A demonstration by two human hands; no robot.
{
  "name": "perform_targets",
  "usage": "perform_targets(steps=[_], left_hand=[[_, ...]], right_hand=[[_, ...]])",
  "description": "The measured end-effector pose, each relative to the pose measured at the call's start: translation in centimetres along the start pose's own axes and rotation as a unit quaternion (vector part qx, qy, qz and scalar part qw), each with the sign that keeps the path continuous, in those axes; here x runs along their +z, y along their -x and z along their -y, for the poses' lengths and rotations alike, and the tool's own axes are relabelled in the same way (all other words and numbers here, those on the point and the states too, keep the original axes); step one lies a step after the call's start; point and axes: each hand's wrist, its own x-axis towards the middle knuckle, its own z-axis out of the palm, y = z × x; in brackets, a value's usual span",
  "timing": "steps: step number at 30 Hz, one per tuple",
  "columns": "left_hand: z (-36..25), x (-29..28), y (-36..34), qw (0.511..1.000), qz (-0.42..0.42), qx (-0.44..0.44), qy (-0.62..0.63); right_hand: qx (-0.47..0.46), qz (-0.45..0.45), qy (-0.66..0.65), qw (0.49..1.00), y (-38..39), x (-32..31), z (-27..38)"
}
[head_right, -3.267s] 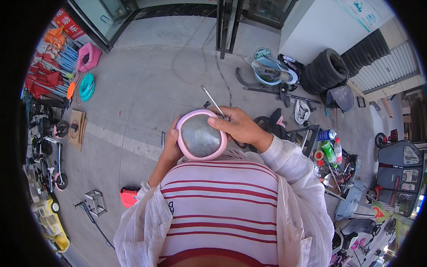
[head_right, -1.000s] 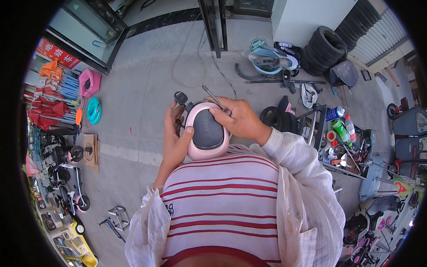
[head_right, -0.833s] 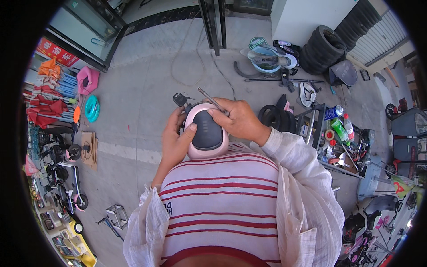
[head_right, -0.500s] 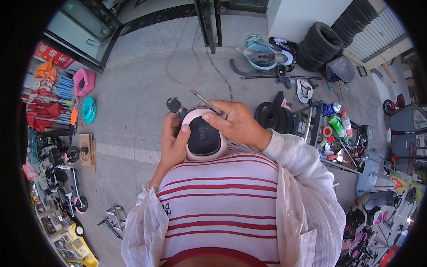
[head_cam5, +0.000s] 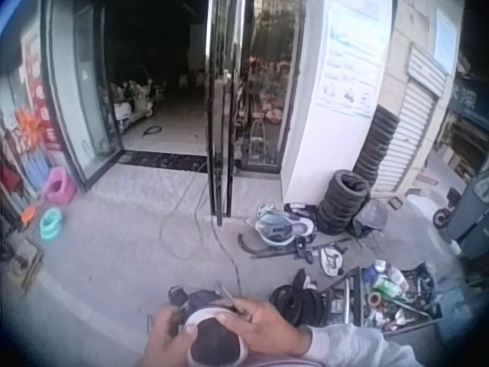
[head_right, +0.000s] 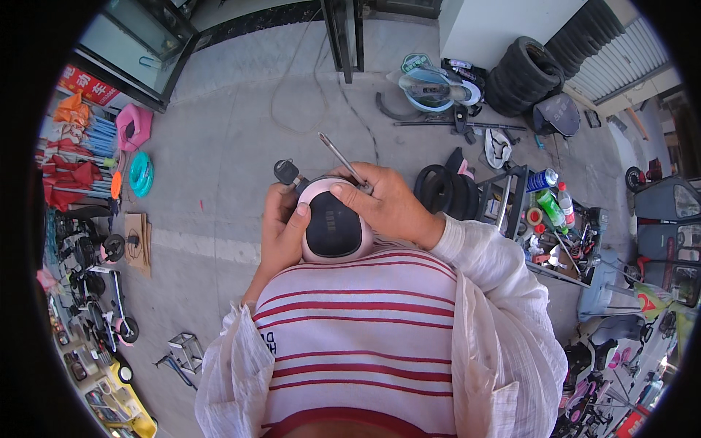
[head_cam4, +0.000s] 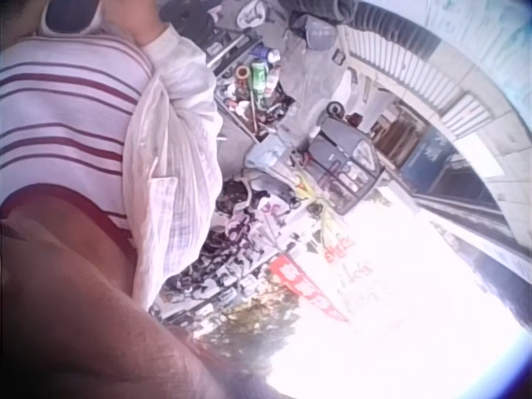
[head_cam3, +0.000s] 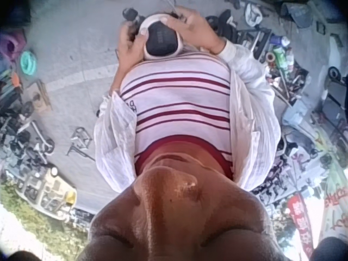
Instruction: The person removes a pink headlight cover from an electric scooter using a screwdriver, then retrieves a green replacement cover. They assemble the new cover with the headlight unit and install it onto the scooter, securing it with screws.
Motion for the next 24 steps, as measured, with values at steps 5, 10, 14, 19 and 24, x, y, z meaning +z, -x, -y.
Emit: perform_targets(steps=[5,10,14,19,24], left_hand=[[1.3,-2.7,-2.6,1.0,0.018,0.017,-0.006],[1.9,-3.5,-1.0,0.984,0.022,0.139,-0.109],[4.0,-2.7,0.3,0.968,0.004,0.203,-0.148],[3.4,-3.1,0.3,0.981,0.029,0.16,-0.104],[2.6,-3.5,-0.2,0.969,0.091,0.173,-0.151]], right_hand=[[0.057,-0.041,-0.115,0.991,-0.9,-0.3,-1.9],[0.081,-0.108,-0.307,0.942,-0.8,-1.3,-4.6],[0.081,-0.132,-0.343,0.926,-0.3,0.0,-5.2],[0.105,-0.011,-0.26,0.96,-0.2,-2.3,-6.4],[0.061,0.087,-0.04,0.993,-1.4,-4.8,-3.9]])
